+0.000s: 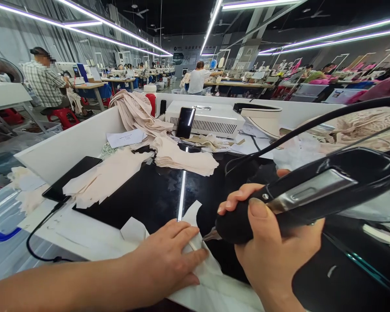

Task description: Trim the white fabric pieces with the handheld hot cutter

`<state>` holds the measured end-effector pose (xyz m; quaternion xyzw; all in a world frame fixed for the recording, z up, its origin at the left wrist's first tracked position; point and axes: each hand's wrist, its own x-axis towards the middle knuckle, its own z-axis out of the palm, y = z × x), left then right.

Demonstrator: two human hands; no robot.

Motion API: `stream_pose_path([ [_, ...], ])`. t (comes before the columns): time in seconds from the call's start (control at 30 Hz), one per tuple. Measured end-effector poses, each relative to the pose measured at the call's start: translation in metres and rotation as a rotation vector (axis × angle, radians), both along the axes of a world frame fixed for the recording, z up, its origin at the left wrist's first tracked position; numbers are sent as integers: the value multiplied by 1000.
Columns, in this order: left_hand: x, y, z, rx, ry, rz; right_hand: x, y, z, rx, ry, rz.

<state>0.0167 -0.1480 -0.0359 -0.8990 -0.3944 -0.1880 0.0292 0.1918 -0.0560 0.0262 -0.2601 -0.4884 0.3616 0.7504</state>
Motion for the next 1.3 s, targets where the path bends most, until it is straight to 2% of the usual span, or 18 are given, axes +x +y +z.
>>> stream_pose_path([
  [0.1,5,-10,6,28,16,27,1,1,0,0,5,4],
  [0.2,0,-8,12,55,-16,22,1,1,0,4,7,4],
  [0.33,-19,22,16,-31,-69,-58,2,2,0,11,7,15],
  [0.47,-40,57,12,-114,16,-202,2,1,1,13,-2,10],
  [0.6,-52,71,7,-145,28,-238,3,0,1,11,-8,13],
  [0.87,-54,69,2,-121,49,-231,4,1,-1,15,-26,4],
  [1.13,-52,62,13,-26,177,-239,2,-1,4,-7,-10,-22],
  [1.3,-48,52,14,69,237,-204,3,0,-1,14,-18,-22],
])
